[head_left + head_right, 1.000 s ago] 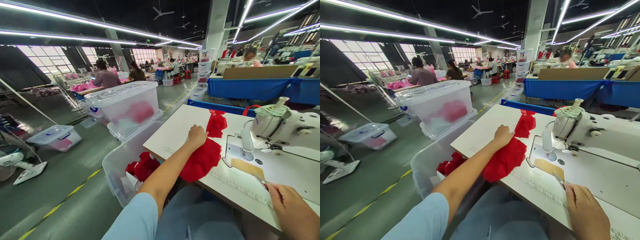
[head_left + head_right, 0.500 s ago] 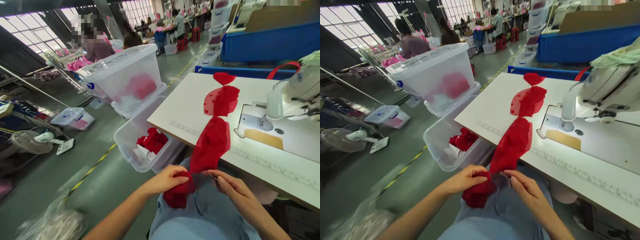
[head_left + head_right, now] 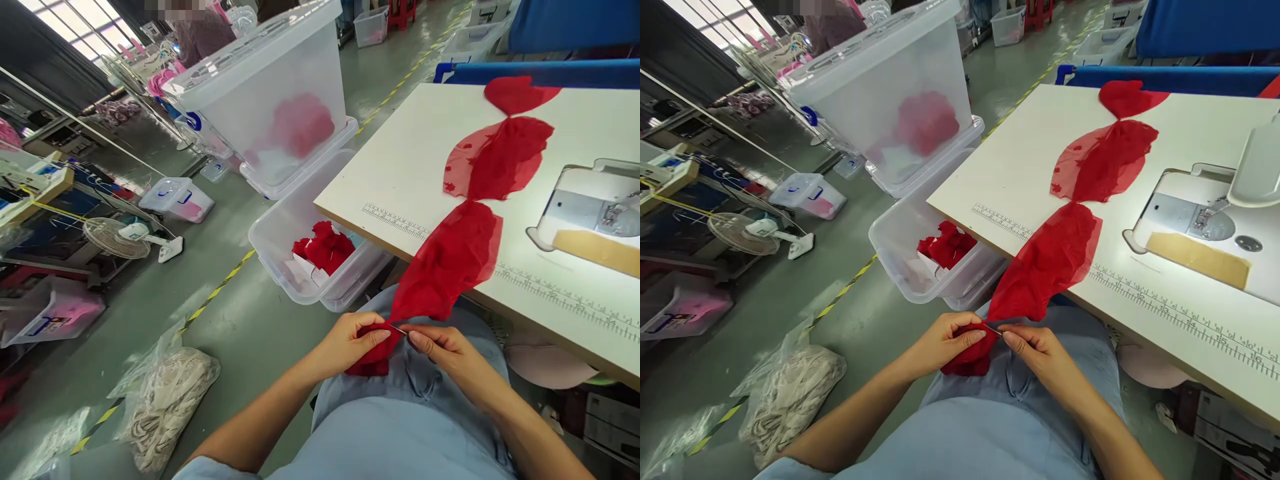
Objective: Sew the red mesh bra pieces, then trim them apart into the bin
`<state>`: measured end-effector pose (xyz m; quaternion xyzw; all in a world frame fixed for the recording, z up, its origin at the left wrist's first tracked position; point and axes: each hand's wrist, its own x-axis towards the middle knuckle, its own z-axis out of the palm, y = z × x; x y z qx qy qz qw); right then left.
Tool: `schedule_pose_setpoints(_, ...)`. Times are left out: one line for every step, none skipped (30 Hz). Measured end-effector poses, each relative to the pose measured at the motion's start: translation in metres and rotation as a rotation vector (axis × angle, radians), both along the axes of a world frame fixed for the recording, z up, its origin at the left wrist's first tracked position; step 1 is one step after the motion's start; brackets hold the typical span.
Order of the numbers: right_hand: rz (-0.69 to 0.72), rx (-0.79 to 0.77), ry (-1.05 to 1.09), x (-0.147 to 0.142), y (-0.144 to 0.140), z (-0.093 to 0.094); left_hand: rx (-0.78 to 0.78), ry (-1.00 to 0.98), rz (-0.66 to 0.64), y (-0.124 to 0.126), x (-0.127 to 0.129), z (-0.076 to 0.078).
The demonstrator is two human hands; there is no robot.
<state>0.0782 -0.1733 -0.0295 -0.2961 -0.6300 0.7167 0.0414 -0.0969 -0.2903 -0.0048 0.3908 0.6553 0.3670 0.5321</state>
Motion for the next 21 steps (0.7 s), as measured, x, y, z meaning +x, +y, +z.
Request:
schedule_pose_setpoints(-0.005,0.003,0.015,-0.001,-0.001,0.000,-0.005,0.000,0.001,0.000,0.000,0.001)
schedule_pose_setpoints(-0.009,0.004,0.030,-0.003,-0.001,-0.001,-0.007,0.000,0.005,0.000,0.000,0.002)
schedule_pose_setpoints(-0.011,0.004,0.041,-0.003,-0.001,-0.001,-0.010,-0.001,0.009,0.000,0.001,0.003)
schedule_pose_setpoints(-0.012,0.005,0.048,-0.004,-0.001,-0.002,-0.013,-0.002,0.012,0.000,0.001,0.004)
schedule_pose_setpoints(-0.011,0.005,0.053,-0.005,-0.001,-0.003,-0.015,-0.002,0.016,0.000,0.001,0.004)
schedule_pose_setpoints(-0.006,0.004,0.059,-0.005,-0.002,-0.003,-0.015,-0.002,0.020,0.000,0.002,0.004)
schedule_pose_setpoints(-0.001,0.002,0.064,-0.006,-0.002,-0.004,-0.013,-0.001,0.022,0.000,0.002,0.003)
schedule_pose_setpoints(0.002,-0.001,0.072,-0.006,-0.003,-0.005,-0.009,-0.001,0.024,0.000,0.003,0.001)
schedule_pose_setpoints(0.002,-0.007,0.081,-0.007,-0.004,-0.005,-0.001,0.003,0.025,0.000,0.004,-0.001)
schedule_pose_setpoints(-0.007,-0.012,0.089,-0.008,-0.005,-0.006,0.006,0.007,0.026,-0.001,0.005,-0.003)
schedule_pose_setpoints(-0.025,-0.016,0.095,-0.008,-0.006,-0.008,0.007,0.012,0.024,-0.001,0.005,-0.005)
schedule_pose_setpoints(-0.053,-0.019,0.096,-0.007,-0.006,-0.009,0.002,0.022,0.017,-0.002,0.005,-0.005)
schedule_pose_setpoints(-0.087,-0.021,0.093,-0.007,-0.005,-0.011,-0.003,0.040,-0.009,-0.002,0.005,-0.004)
schedule_pose_setpoints(-0.122,-0.020,0.086,-0.005,-0.004,-0.012,-0.001,0.062,-0.067,0.000,0.004,0.000)
schedule_pose_setpoints(-0.150,-0.012,0.076,-0.003,-0.003,-0.013,0.009,0.079,-0.150,0.003,0.002,0.008)
schedule_pose_setpoints(-0.150,-0.003,0.065,-0.001,-0.001,-0.014,0.035,0.084,-0.248,0.010,-0.001,0.018)
schedule_pose_setpoints(-0.122,0.009,0.059,0.002,0.002,-0.014,0.079,0.079,-0.340,0.020,-0.003,0.031)
schedule_pose_setpoints(-0.079,0.027,0.058,0.005,0.005,-0.014,0.145,0.071,-0.400,0.034,-0.005,0.045)
schedule_pose_setpoints(-0.033,0.046,0.063,0.008,0.007,-0.013,0.226,0.068,-0.417,0.052,-0.006,0.059)
schedule_pose_setpoints(0.007,0.072,0.069,0.011,0.009,-0.011,0.321,0.089,-0.390,0.073,-0.005,0.072)
schedule_pose_setpoints(0.037,0.106,0.072,0.013,0.011,-0.009,0.427,0.155,-0.330,0.097,-0.003,0.081)
